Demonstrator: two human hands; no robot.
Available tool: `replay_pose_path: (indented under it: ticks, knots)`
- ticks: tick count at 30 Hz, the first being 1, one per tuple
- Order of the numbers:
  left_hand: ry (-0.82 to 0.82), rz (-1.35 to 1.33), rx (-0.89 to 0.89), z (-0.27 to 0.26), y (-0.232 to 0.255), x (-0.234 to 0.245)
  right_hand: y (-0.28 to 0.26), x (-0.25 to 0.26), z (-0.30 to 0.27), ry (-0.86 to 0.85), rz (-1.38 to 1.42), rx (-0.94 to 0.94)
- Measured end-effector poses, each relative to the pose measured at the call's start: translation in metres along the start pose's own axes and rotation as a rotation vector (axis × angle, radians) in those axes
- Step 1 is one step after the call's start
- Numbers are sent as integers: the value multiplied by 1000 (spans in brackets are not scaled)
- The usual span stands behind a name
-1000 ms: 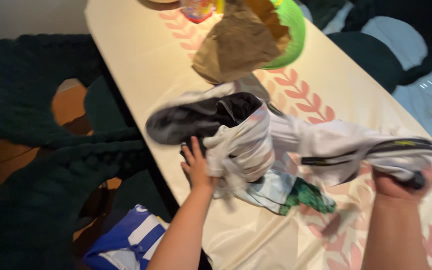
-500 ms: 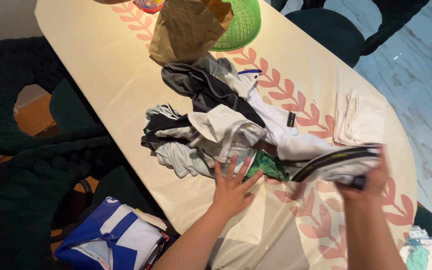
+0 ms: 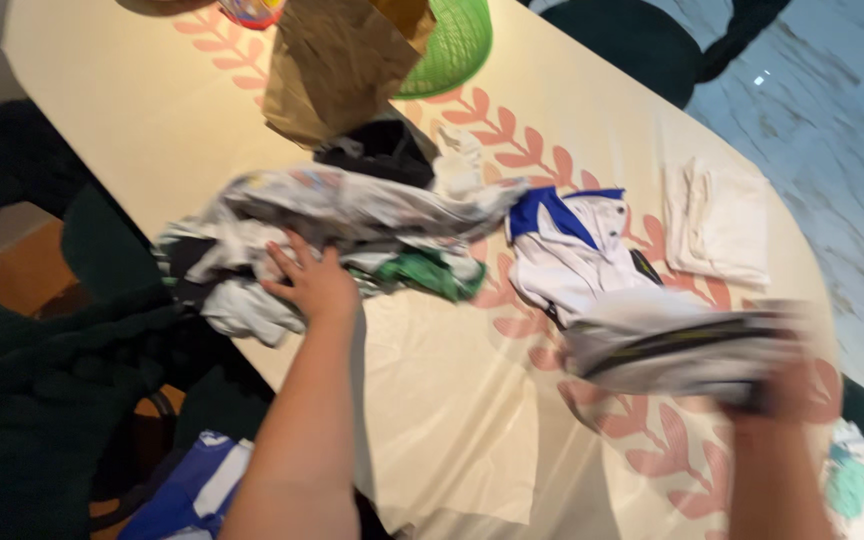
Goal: The person folds clothes and a shirt on a table.
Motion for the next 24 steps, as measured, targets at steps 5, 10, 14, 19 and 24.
replay_pose_path:
  ticks: [5, 10, 14, 19, 24]
  knots:
    - [231, -699, 33, -123, 48, 37, 65, -30, -47, -57, -180, -140]
    - [-595, -1222, -100, -299, 165, -39, 101, -43, -111, -319, -191, -379]
    - [-944, -1526, 162, -346, 179, -37, 103, -37, -158, -334, -169, -388]
    - [-915, -1710, 203, -399, 195, -22, 70, -13, -220, -450, 47, -338]
    - [-792, -2456, 564, -424, 189, -32, 28, 101, -229, 9, 320, -273]
Point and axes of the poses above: each hand's wrist, its own z-axis towards the middle knuckle, its own x-axis out of the back of the hand, y = z × x, the point moved 10 cm from there along z, towards the middle knuckle
